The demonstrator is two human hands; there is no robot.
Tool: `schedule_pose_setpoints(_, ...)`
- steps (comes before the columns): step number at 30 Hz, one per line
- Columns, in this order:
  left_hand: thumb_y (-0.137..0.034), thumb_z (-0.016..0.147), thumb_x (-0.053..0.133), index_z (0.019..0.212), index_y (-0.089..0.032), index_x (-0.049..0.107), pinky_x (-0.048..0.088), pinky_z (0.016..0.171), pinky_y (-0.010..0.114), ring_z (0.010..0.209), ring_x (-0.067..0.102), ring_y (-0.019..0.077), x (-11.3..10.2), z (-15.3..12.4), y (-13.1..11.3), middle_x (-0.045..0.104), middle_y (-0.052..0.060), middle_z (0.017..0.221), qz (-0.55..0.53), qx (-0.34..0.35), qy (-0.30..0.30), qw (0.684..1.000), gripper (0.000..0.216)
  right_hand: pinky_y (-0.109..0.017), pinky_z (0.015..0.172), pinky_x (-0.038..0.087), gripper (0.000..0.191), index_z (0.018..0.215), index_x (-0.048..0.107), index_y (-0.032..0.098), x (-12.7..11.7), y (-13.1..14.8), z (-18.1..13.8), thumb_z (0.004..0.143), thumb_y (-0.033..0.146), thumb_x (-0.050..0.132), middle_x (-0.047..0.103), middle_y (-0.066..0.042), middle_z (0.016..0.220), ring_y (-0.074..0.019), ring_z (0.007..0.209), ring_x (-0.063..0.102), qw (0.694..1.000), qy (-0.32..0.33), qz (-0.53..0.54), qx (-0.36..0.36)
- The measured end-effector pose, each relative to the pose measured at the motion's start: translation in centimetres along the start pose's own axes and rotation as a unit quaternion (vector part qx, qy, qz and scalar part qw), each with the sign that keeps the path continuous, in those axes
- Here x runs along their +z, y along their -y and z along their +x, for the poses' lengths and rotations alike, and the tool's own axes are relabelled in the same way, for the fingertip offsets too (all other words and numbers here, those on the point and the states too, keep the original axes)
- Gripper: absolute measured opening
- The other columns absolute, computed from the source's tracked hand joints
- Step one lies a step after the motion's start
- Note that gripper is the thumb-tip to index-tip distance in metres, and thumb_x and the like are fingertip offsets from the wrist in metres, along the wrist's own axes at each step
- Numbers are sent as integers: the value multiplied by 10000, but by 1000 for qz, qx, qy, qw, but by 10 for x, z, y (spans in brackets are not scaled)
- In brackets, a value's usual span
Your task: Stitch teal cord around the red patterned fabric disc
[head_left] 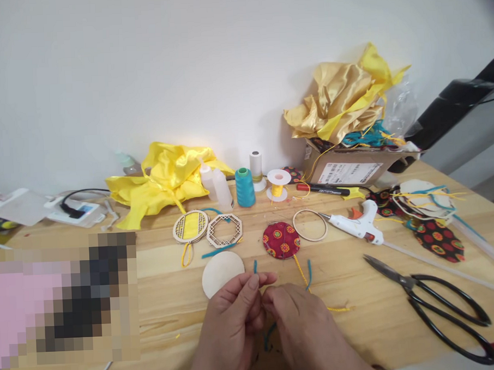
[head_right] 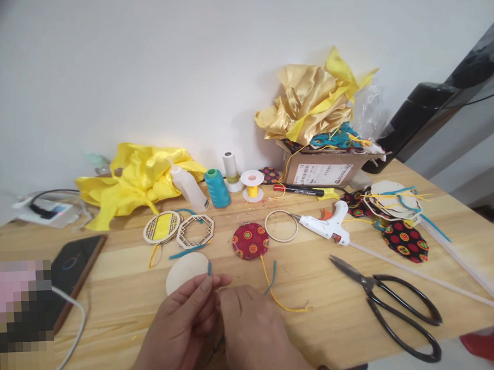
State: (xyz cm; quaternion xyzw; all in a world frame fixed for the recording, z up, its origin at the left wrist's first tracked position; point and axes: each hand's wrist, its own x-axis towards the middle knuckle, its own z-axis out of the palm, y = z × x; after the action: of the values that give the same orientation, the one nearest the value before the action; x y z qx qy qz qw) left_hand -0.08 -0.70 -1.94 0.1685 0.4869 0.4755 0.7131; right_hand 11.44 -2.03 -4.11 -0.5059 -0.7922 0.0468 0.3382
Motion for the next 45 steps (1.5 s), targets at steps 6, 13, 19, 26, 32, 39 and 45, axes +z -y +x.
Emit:
schedule_pose_setpoints(6, -344, 683, 760, 762, -101, 747, 219, 408, 152, 444, 217, 39, 3, -2, -2, 307, -91, 443, 3, 7, 8, 1000, 256, -240, 488, 422, 238, 711, 582, 186, -11, -5, 1, 790, 41, 410, 659, -25, 628, -153, 528, 609, 997, 66, 22, 22)
schedule_pose_setpoints(13, -330, 659, 773, 748, -128, 746, 214, 404, 171, 446, 221, 47, 4, -1, -2, 353, -78, 467, 17, 31, 24, 999, 223, -262, 660, 462, 203, 906, 679, 185, -48, -18, 27, 892, 216, 479, 633, -55, 827, -158, 760, 601, 967, 11, 185, 172)
schedule_pose_setpoints(19, -347, 600, 808, 702, -153, 741, 229, 411, 184, 430, 264, 53, 5, -2, 0, 356, -82, 430, 22, 32, 25, 999, 229, -271, 714, 460, 209, 947, 723, 191, -44, -21, 51, 785, 292, 639, 684, -23, 832, -157, 783, 606, 842, 195, 407, 295)
schedule_pose_setpoints(26, -401, 618, 784, 685, -149, 739, 223, 408, 193, 413, 270, 55, 3, -3, 1, 347, -85, 404, 73, 42, 21, 996, 265, -246, 676, 434, 54, 716, 735, 186, -33, -21, 49, 681, 203, 698, 666, 18, 673, -121, 678, 572, 771, 168, 508, 347)
schedule_pose_setpoints(32, -386, 737, 687, 627, -156, 695, 267, 453, 212, 469, 345, 79, -5, -2, 1, 479, -30, 499, 147, 57, 64, 985, 255, -218, 573, 401, 124, 543, 632, 158, -38, -17, 55, 662, 168, 668, 574, 33, 571, -90, 573, 501, 782, 126, 504, 345)
schedule_pose_setpoints(39, -281, 820, 587, 657, -203, 691, 374, 637, 265, 654, 476, 157, -5, -6, -15, 533, 0, 635, 382, 198, 101, 897, 209, -157, 428, 307, 171, 720, 627, 139, -66, -17, 66, 782, 298, 640, 598, 24, 543, -44, 428, 496, 663, 120, 660, 331)
schedule_pose_setpoints(45, -221, 857, 545, 763, -260, 702, 398, 776, 329, 831, 495, 213, -9, -2, -26, 573, 11, 684, 489, 341, 101, 796, 187, -130, 384, 319, 148, 684, 557, 171, -103, -11, 77, 791, 204, 654, 643, 23, 616, -60, 446, 578, 630, 45, 726, 272)
